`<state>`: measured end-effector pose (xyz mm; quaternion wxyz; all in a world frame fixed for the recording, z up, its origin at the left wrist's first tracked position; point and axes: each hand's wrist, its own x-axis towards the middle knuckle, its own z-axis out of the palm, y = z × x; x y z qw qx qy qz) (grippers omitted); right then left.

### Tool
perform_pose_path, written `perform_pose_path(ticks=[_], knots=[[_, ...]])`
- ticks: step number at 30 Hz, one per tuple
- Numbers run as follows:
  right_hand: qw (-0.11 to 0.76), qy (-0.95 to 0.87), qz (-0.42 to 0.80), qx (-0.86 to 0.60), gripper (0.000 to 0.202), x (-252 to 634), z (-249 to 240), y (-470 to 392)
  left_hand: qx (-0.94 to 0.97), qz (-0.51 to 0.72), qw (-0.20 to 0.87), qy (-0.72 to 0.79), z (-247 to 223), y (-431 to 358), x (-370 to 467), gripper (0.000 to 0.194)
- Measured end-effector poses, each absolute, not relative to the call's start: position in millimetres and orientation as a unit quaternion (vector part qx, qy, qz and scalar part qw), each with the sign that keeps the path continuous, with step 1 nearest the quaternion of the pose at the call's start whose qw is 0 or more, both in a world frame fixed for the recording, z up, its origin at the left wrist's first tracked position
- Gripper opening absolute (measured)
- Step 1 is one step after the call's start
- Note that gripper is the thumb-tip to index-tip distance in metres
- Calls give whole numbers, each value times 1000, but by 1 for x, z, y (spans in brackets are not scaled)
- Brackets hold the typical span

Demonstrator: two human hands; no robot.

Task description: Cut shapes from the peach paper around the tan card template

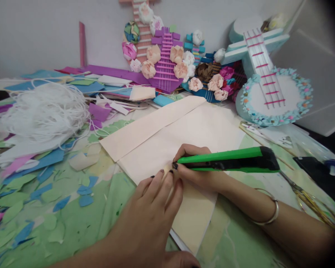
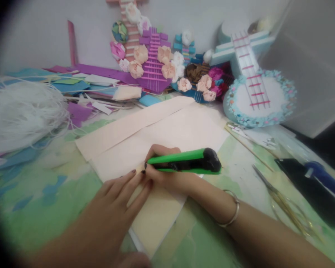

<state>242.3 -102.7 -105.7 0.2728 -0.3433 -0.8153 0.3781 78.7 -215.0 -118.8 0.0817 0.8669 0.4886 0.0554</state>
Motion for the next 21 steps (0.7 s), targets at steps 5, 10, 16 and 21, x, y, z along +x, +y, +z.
perform_pose_path(ticks=[5,10,16,21], knots=[[275,-821,369,-338,8,243,-107,-102,872,47,81,481,-118,-215,78,106],[272,-827,357,-339,8,245,-108,-101,868,48,81,487,-118,-214,78,107],[276,-823,361,-342,7,244,-108,-102,870,56,75,483,-121,-214,78,104],[281,-823,362,-337,8,244,-107,-102,868,50,78,488,-119,-216,78,107]])
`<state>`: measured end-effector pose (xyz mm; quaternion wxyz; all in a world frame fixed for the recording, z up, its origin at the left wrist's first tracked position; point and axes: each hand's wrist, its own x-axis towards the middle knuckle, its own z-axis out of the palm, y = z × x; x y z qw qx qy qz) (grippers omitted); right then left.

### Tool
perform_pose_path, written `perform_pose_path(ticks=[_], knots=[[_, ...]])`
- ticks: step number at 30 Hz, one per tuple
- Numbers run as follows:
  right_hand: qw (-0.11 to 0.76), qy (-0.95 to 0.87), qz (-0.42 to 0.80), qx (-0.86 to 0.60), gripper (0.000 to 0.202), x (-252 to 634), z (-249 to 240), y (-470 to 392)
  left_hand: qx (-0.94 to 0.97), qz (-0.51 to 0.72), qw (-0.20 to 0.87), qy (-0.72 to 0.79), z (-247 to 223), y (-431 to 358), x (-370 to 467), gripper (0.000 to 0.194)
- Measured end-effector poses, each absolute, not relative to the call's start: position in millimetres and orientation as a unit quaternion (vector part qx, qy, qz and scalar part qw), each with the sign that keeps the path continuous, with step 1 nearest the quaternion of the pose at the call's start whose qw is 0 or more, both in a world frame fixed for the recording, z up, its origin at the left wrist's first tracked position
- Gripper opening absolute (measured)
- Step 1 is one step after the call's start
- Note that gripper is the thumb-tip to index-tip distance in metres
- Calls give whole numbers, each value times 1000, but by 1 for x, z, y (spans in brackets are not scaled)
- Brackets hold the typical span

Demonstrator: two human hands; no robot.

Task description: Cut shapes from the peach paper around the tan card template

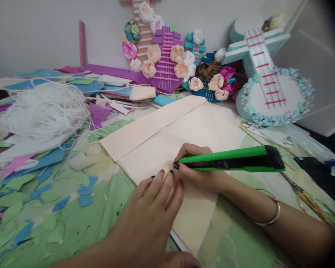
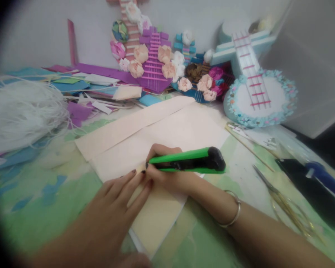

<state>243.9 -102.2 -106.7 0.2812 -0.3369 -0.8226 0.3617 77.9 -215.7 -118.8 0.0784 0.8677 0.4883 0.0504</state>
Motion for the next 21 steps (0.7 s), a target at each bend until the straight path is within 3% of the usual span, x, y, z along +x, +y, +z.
perform_pose_path(ticks=[21], knots=[[271,-829,361,-330,8,244,-108,-101,875,31,76,478,-117,-214,79,108]])
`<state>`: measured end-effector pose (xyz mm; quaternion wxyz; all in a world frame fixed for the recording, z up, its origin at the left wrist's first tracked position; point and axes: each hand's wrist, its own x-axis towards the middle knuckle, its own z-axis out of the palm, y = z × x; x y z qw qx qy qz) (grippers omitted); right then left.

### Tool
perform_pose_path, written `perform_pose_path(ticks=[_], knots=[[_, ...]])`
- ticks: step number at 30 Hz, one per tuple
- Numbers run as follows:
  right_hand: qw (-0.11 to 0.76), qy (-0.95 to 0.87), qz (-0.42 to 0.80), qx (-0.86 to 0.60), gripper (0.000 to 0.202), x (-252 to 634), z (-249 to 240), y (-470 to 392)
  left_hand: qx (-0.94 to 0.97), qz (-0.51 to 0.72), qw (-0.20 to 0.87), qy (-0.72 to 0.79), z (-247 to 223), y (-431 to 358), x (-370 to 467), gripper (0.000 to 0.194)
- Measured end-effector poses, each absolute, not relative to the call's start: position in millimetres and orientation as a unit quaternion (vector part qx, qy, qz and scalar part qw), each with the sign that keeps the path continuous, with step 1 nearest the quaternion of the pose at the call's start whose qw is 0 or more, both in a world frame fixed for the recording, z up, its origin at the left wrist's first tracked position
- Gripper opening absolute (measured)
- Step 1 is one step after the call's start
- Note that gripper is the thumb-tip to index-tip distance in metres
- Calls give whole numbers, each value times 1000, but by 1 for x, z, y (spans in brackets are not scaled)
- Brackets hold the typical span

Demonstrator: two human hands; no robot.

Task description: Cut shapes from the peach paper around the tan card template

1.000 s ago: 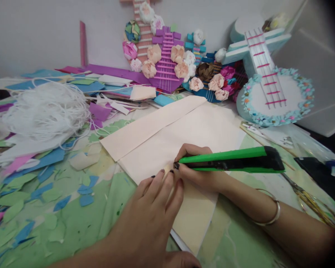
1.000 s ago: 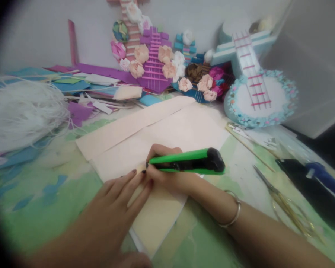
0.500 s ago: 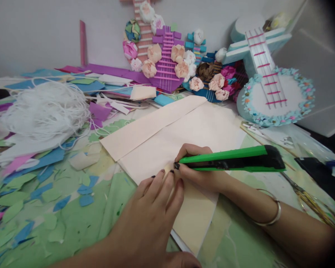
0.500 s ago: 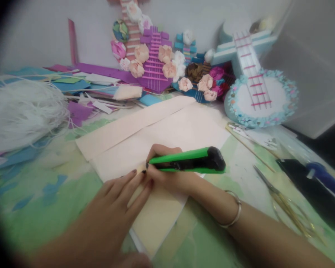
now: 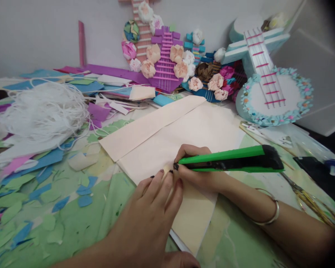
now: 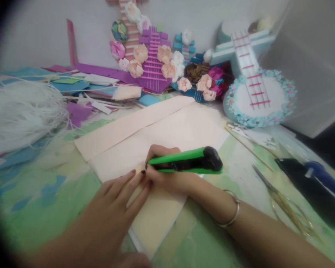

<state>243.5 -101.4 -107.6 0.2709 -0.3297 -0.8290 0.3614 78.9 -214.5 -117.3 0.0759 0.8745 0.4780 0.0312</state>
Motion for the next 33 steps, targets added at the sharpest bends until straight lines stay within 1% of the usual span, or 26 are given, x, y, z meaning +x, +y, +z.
perform_pose_path(ticks=[9,18,25,29,33], knots=[[287,-830,353,-324,9,244,-107,-102,879,36,48,473,-119,-214,79,106],[268,-835,347,-333,7,245,-108,-101,886,63,-2,460,-121,-215,79,105],[258,-833,352,-340,6,243,-105,-102,884,82,-18,459,-122,-218,77,103],[275,-830,353,-333,6,244,-105,-102,884,85,-12,459,-123,-217,78,103],[310,-819,352,-331,8,248,-105,-102,883,73,10,463,-121,-216,79,105]])
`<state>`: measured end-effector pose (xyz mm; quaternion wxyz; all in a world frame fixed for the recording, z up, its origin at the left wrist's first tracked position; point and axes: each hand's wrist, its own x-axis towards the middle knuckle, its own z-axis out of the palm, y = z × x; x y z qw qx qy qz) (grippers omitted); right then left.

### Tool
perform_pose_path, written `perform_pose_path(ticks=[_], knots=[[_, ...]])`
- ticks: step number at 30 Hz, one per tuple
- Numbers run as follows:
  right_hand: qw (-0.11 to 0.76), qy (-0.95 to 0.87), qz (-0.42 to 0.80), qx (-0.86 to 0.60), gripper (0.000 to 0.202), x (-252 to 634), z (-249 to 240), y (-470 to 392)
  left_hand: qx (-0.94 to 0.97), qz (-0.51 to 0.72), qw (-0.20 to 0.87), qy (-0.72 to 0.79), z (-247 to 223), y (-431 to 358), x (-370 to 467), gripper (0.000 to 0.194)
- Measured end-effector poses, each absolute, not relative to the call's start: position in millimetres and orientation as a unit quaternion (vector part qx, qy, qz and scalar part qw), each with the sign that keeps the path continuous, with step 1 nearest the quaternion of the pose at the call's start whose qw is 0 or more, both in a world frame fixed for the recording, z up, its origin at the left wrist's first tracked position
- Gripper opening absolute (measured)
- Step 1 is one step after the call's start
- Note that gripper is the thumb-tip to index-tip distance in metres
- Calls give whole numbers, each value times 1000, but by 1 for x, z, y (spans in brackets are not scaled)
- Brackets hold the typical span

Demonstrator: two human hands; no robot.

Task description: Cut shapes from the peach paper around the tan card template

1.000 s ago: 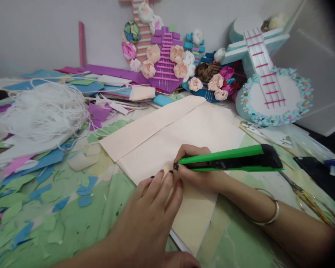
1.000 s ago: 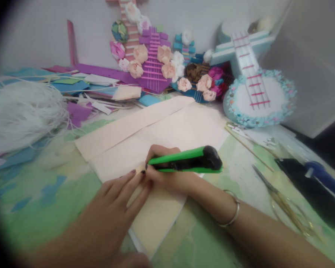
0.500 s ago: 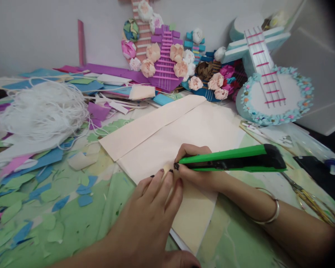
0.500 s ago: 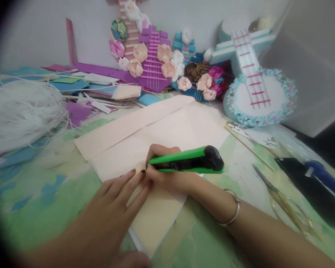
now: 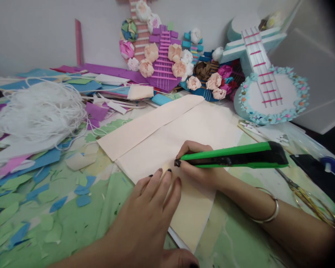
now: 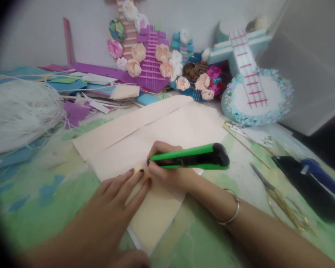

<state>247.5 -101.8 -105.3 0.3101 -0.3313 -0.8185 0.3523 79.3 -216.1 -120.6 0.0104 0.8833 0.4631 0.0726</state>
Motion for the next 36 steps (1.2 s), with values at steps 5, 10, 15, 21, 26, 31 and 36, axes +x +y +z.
perform_pose_path(ticks=[5,10,15,21,26,31,36], knots=[[322,-793,395,-333,4,254,-102,-104,882,56,32,468,-118,-216,79,106],[289,-797,420,-323,9,262,-98,-110,879,83,5,470,-129,-219,77,106],[305,-800,402,-324,14,268,-101,-113,876,130,-31,464,-145,-222,74,108],[287,-817,372,-335,15,267,-105,-115,880,120,-62,455,-149,-221,70,107],[276,-830,362,-323,15,264,-102,-117,878,118,-78,458,-151,-219,71,97],[268,-831,367,-320,13,263,-102,-117,874,110,-93,464,-153,-220,72,80],[265,-830,367,-326,15,263,-102,-117,878,114,-82,458,-154,-220,71,82]])
